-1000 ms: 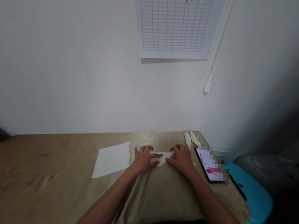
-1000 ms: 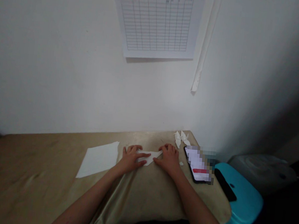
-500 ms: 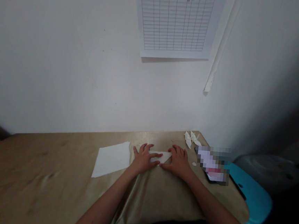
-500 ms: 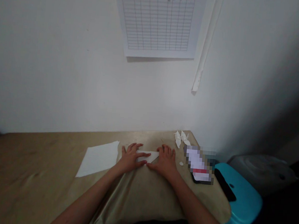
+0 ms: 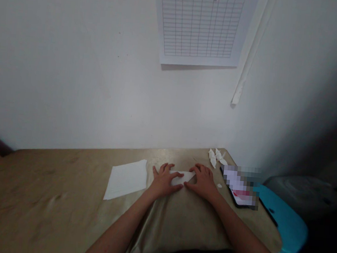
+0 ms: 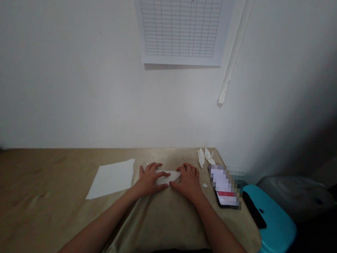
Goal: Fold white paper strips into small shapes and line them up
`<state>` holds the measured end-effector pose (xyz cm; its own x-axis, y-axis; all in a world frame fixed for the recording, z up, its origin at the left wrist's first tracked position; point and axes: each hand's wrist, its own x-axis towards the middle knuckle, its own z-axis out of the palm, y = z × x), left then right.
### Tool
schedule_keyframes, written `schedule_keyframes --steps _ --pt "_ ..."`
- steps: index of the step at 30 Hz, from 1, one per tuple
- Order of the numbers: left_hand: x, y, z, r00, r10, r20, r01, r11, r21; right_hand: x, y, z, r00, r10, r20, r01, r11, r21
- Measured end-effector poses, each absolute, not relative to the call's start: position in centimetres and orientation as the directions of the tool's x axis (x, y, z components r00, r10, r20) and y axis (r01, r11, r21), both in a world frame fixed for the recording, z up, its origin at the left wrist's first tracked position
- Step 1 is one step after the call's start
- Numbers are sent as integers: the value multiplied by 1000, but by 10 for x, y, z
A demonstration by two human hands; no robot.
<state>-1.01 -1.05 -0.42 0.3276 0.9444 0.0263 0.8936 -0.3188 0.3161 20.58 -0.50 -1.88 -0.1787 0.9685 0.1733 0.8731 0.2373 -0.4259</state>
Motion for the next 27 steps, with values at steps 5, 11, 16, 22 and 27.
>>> schedule_keyframes --steps 5,11,16,22,27 --pt "-7 -11 -1 317 948 10 899 -304 314 203 -7 -19 -184 964 194 884 248 -396" --pt "-6 -10 -3 318 948 11 899 -305 316 203 -6 -16 -189 956 225 891 263 -370" --pt "-8 -8 -5 321 947 15 897 -309 317 205 -2 -13 -157 962 222 892 235 -387" --pt "-7 -8 0 317 948 -30 900 -290 326 205 0 -12 -139 966 219 892 218 -397" --pt "-8 -9 2 316 948 -31 902 -290 320 207 1 -11 -149 961 232 886 234 -400"
